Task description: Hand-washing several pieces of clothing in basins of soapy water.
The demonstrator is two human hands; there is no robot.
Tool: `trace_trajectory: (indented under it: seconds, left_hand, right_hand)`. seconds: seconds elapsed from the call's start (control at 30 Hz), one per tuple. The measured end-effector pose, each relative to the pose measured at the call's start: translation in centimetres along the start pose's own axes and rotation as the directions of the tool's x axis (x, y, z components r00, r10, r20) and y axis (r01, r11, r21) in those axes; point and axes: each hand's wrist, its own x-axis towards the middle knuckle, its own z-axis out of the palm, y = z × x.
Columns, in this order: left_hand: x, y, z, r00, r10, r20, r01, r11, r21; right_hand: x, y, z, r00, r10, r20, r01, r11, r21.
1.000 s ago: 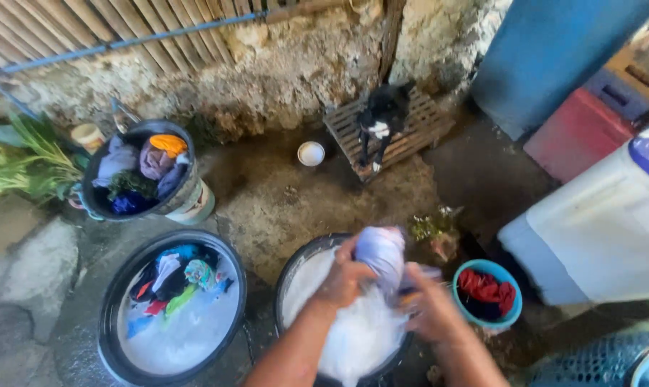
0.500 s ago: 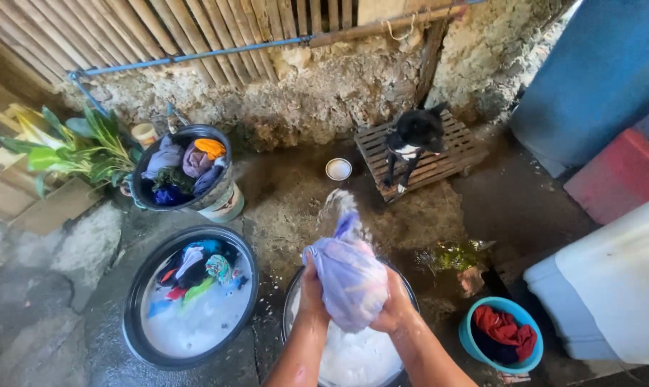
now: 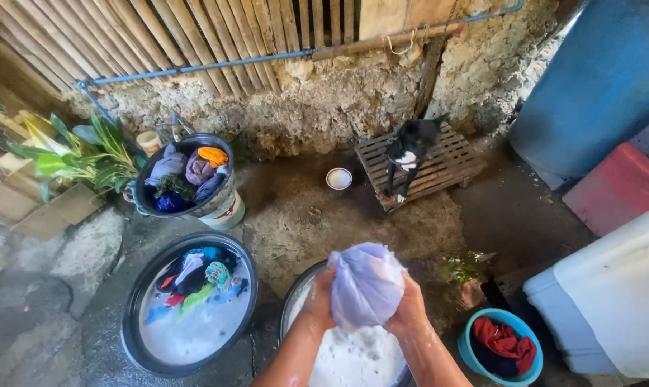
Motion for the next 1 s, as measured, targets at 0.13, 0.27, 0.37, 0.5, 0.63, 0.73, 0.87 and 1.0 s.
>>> trace_trajectory:
  seconds: [0.13,0.27,0.37,0.5,0.63,0.73,0.87,1.0]
  left_hand:
    - [-0.2,0.7,-0.4,0.996,0.066,-0.058,-0.067,0.998,-0.014]
    - [0.0,1.0,1.0,0.988,0.129,-0.082,-0.129,0.992,0.009]
    - [-0.4,1.1,1.8,0.954,0.202,-0.222,-0.196,0.979,0.052]
    - [0.6,0.0,-1.3,0.945,0.226,-0.235,-0.237,0.971,-0.02]
    - [1.1,1.8,1.6,0.968,0.159,-0.195,-0.132,0.98,0.146]
    - [2.4,2.5,1.8,0.986,0.081,-0.149,-0.031,0.948,0.316]
    - [4.0,3.2,1.9,0.993,-0.045,-0.111,0.098,0.839,0.536]
    - [5.5,3.3,2.1,0.977,-0.19,-0.097,0.2,0.661,0.723]
  right_hand:
    - [0.7,0.4,-0.6,0.989,-0.098,-0.115,0.091,0.994,-0.063]
    - [-0.5,0.1,4.0,0.993,-0.086,-0.083,0.083,0.996,-0.038]
    - [-1.1,0.2,5.9,0.999,0.002,-0.034,0.0,0.998,0.062]
    - [-0.6,-0.4,3.9,0.983,-0.109,-0.147,0.099,0.992,-0.075]
    - [-2.6,-1.0,4.5,0.819,-0.546,0.176,0.561,0.7,-0.442]
    - [-7.2,-2.3,12.8,0.801,-0.437,0.409,0.529,0.197,-0.825]
    - [-8.8,-1.6,15.9,0.357,-0.145,0.923,0.771,-0.512,-0.379]
    - [-10.0,-1.2,17.4,0.364,0.118,0.924,0.721,-0.663,-0.2]
